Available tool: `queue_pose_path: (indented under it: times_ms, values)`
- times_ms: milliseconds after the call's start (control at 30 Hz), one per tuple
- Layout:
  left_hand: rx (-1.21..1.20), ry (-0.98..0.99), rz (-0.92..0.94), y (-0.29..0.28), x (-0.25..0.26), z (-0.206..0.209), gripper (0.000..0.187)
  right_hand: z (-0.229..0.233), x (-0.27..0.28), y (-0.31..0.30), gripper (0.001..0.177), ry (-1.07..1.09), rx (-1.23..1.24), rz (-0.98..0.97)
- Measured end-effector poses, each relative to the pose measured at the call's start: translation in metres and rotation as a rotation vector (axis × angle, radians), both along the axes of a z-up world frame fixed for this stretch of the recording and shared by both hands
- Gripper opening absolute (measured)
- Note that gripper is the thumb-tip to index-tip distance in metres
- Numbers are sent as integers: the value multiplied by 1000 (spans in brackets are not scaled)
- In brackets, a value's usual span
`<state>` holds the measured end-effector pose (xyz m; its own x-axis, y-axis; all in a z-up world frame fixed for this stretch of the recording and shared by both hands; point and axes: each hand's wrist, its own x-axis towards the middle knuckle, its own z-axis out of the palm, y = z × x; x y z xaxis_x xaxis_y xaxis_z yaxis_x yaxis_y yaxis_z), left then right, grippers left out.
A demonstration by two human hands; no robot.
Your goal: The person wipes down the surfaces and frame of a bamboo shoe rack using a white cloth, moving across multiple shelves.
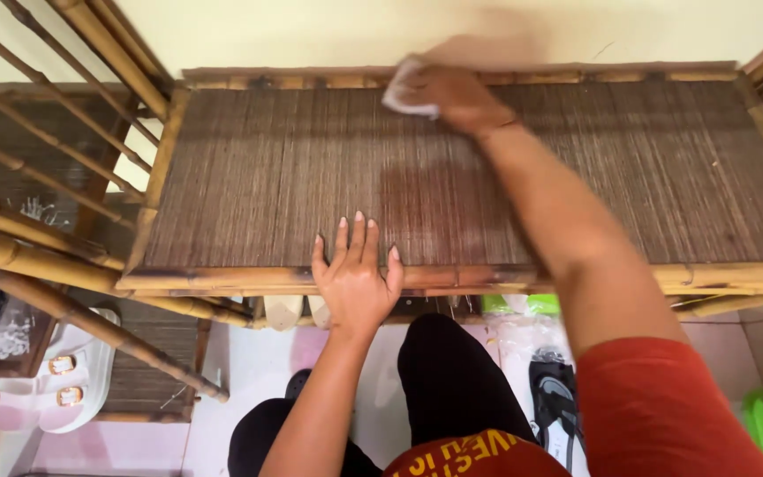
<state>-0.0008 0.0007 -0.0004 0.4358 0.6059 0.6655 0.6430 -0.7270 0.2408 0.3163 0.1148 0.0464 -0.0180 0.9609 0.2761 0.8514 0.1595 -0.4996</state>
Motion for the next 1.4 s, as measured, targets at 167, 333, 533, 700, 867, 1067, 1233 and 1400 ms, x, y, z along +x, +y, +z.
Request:
queue_pose_path:
  times_ms: [167,333,533,700,867,1067,1233,1400]
  values:
    - [9,22,3,0,0,-2,44,-5,101,-68,40,-100,-45,-150]
    - [23,29,5,0,0,0,44,27,93,-80,29,-568,-262,-563]
    - [7,75,7,-1,-1,2,44,-3,-48,-82,40,-235,300,388]
    - [-21,93,1,0,-3,3,45,13,20,-175,52,-89,-302,178]
    - [-77,159,-27,0,-3,14,50,23,77,-298,36,-139,52,-577]
    - [-154,401,-79,16,9,45,65,23,20,-314,32,-153,-179,-769]
    - [-194,432,-342,49,42,49,70,-2,-79,-254,47,-313,282,39]
    - [-221,544,-545,67,57,34,74,2,-30,-302,33,124,266,-23]
